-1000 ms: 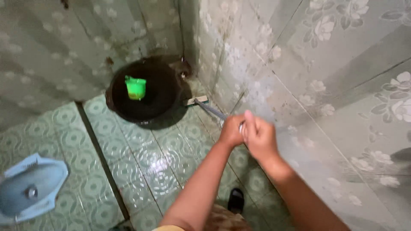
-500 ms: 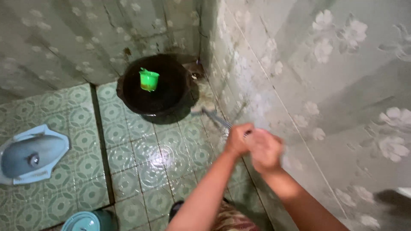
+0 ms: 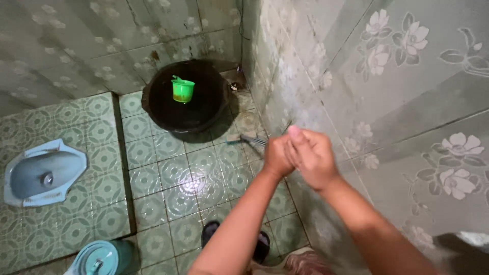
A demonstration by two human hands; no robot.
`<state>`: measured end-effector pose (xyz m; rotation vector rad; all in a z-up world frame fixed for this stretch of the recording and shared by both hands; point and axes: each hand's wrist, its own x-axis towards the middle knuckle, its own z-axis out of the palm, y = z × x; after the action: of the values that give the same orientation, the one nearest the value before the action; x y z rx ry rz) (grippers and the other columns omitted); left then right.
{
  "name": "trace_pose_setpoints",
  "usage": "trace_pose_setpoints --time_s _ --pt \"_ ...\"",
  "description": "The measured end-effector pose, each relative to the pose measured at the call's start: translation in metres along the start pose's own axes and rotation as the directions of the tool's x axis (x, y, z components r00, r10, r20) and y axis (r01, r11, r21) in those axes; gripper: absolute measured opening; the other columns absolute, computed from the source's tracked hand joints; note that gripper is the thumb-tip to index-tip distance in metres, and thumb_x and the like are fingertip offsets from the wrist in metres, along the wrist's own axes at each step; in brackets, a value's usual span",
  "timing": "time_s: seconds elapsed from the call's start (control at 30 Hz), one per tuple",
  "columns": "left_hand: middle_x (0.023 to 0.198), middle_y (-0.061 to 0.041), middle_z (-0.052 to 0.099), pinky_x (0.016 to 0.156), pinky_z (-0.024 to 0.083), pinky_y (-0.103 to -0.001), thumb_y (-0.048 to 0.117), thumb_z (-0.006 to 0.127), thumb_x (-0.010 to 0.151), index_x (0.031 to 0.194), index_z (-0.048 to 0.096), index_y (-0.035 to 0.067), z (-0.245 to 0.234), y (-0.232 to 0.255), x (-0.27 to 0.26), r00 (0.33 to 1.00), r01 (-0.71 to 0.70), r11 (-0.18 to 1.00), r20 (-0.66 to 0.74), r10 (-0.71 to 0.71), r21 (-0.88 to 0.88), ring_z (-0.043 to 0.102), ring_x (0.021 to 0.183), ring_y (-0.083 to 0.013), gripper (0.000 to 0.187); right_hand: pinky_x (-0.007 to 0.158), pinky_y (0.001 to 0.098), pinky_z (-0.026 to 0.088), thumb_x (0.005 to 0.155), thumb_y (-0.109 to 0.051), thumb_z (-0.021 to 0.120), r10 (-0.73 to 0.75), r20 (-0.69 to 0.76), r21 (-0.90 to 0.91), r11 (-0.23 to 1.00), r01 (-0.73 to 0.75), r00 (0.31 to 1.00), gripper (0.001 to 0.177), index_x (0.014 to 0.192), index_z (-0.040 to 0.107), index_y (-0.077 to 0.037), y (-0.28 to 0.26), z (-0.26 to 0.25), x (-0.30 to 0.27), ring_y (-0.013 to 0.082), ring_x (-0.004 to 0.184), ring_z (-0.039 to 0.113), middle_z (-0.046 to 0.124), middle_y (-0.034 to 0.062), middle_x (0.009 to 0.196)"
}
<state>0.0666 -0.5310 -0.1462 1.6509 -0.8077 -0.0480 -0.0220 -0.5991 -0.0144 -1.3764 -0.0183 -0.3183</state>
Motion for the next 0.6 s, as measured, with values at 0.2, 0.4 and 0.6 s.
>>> trace_pose_setpoints --time_s 0.2,0.4,0.6 --pt "0.076 -0.02 0.071 0.06 0.055 -0.044 0.034 0.069 0.073 0.08 0.068 0.007 -0.004 -0.106 0.019 0.988 -0.018 0.999 0.156 0.012 0.033 0.07 0.068 -0.0383 0.028 0.058 0.0315 0.043 0.104 -0.017 0.055 -0.207 -0.093 -0.374 0.914 0.158 0.974 0.032 0.077 0.057 -0.001 0.113 -0.015 0.017 0.0105 0.067 0.049 0.053 -0.0007 0.07" --pt "0.081 -0.02 0.07 0.066 0.051 -0.043 0.039 0.065 0.096 0.082 0.068 0.007 0.003 -0.105 0.057 0.968 0.202 0.97 0.124 -0.219 0.134 0.07 0.073 -0.0366 0.035 0.062 0.0301 0.048 0.113 -0.019 0.055 -0.425 -0.092 -0.67 0.695 0.26 0.9 0.036 0.082 0.061 -0.001 0.054 -0.004 0.069 0.0061 0.071 0.06 0.061 -0.0028 0.078" --pt "0.075 -0.019 0.067 0.062 0.054 -0.039 0.031 0.069 0.083 0.087 0.07 0.008 -0.059 -0.024 0.15 0.998 0.017 0.994 0.064 -0.01 -0.112 0.067 0.067 -0.038 0.024 0.044 0.0256 0.029 0.111 -0.029 0.048 0.004 -0.313 -0.15 0.987 -0.053 0.95 0.05 0.066 0.046 -0.007 0.026 0.012 0.152 0.0032 0.045 0.035 0.042 -0.0044 0.051"
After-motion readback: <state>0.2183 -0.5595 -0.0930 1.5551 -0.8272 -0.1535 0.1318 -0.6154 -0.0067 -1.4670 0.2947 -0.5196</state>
